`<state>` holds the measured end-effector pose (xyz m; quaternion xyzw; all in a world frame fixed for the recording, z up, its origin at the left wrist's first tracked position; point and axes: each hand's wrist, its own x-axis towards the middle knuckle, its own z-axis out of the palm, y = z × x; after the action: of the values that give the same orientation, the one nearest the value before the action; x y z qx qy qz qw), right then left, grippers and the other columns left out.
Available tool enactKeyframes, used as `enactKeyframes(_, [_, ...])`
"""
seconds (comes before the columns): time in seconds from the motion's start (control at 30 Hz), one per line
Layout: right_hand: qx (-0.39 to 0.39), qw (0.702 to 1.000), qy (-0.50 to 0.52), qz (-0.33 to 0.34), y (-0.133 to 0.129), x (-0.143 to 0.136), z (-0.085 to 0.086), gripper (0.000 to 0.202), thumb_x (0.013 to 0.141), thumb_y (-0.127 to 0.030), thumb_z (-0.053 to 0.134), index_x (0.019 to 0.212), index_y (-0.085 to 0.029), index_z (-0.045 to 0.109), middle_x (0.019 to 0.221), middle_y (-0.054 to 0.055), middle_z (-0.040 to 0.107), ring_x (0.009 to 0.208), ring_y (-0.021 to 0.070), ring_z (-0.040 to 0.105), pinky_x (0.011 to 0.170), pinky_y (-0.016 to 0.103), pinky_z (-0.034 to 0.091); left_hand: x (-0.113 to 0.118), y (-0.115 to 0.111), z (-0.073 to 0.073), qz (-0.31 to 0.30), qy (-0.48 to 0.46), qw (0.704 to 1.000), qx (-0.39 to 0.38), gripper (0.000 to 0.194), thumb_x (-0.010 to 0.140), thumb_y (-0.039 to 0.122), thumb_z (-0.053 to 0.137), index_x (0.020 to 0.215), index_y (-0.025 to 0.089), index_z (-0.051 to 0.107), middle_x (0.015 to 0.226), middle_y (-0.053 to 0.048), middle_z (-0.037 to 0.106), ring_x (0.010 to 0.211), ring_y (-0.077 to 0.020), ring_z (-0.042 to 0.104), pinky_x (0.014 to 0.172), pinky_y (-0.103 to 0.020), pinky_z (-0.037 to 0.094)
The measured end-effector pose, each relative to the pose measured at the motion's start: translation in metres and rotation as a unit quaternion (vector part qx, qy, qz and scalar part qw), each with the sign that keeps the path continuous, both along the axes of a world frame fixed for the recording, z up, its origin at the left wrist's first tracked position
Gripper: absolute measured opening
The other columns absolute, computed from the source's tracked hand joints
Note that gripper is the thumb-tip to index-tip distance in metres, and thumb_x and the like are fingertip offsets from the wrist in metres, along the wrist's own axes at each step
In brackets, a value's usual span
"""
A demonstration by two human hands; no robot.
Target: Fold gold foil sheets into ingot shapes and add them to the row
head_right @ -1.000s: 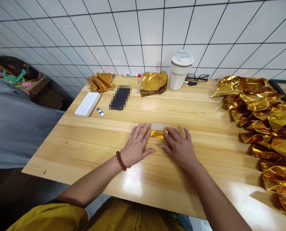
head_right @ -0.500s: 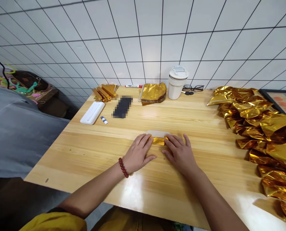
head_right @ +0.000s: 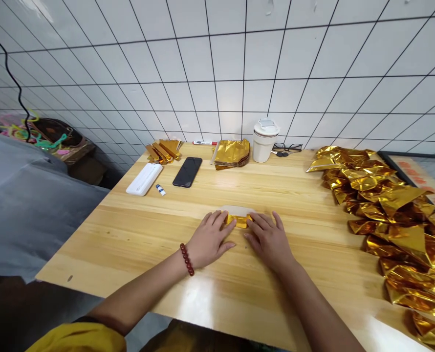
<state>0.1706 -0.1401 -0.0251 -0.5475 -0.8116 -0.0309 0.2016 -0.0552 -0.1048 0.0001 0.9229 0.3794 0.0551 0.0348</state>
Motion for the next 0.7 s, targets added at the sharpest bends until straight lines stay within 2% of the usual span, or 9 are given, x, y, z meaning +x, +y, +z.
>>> enactKeyframes(0.13, [0.016, 1.0, -0.007, -0.001, 0.0, 0.0, -0.002, 0.032, 0.096, -0.037, 0.049, 0.12, -0.022, 0.063, 0.137, 0.012, 0.059, 0.122, 0.0251, 0.057, 0.111, 0.052, 0.028, 0.006, -0.002, 0.002, 0.009, 0.028, 1.0, -0.002, 0.069, 0.086, 0.067, 0.044, 0.143, 0.027, 0.045, 0.144, -0.02, 0.044, 0.133, -0.0414, 0.038, 0.105, -0.063, 0.03])
enactKeyframes(0.27, [0.018, 1.0, -0.012, 0.002, 0.001, 0.001, -0.004, 0.039, 0.096, -0.037, 0.049, 0.13, -0.019, 0.056, 0.138, 0.015, 0.057, 0.124, 0.0251, 0.056, 0.111, 0.051, 0.029, 0.002, 0.001, -0.005, 0.014, -0.02, 1.0, -0.008, 0.086, 0.081, 0.077, 0.036, 0.147, 0.022, 0.039, 0.143, -0.019, 0.045, 0.131, -0.0381, 0.039, 0.11, -0.059, 0.026])
enactKeyframes(0.53, [0.018, 1.0, -0.02, 0.004, 0.001, 0.001, -0.005, 0.035, 0.095, -0.036, 0.052, 0.125, -0.021, 0.06, 0.14, 0.013, 0.056, 0.124, 0.0266, 0.055, 0.112, 0.053, 0.029, -0.001, 0.003, -0.012, 0.017, -0.043, 0.999, -0.011, 0.08, 0.082, 0.076, 0.036, 0.143, 0.024, 0.044, 0.143, -0.017, 0.045, 0.133, -0.0367, 0.037, 0.111, -0.058, 0.025])
enactKeyframes(0.7, [0.039, 0.999, 0.001, 0.007, 0.001, 0.001, -0.005, 0.033, 0.093, -0.034, 0.055, 0.123, -0.02, 0.063, 0.137, 0.014, 0.057, 0.123, 0.0278, 0.055, 0.111, 0.053, 0.031, 0.0, 0.003, -0.011, 0.021, -0.053, 0.998, -0.016, 0.089, 0.082, 0.077, 0.035, 0.149, 0.018, 0.033, 0.142, -0.018, 0.046, 0.132, -0.0359, 0.038, 0.113, -0.057, 0.023])
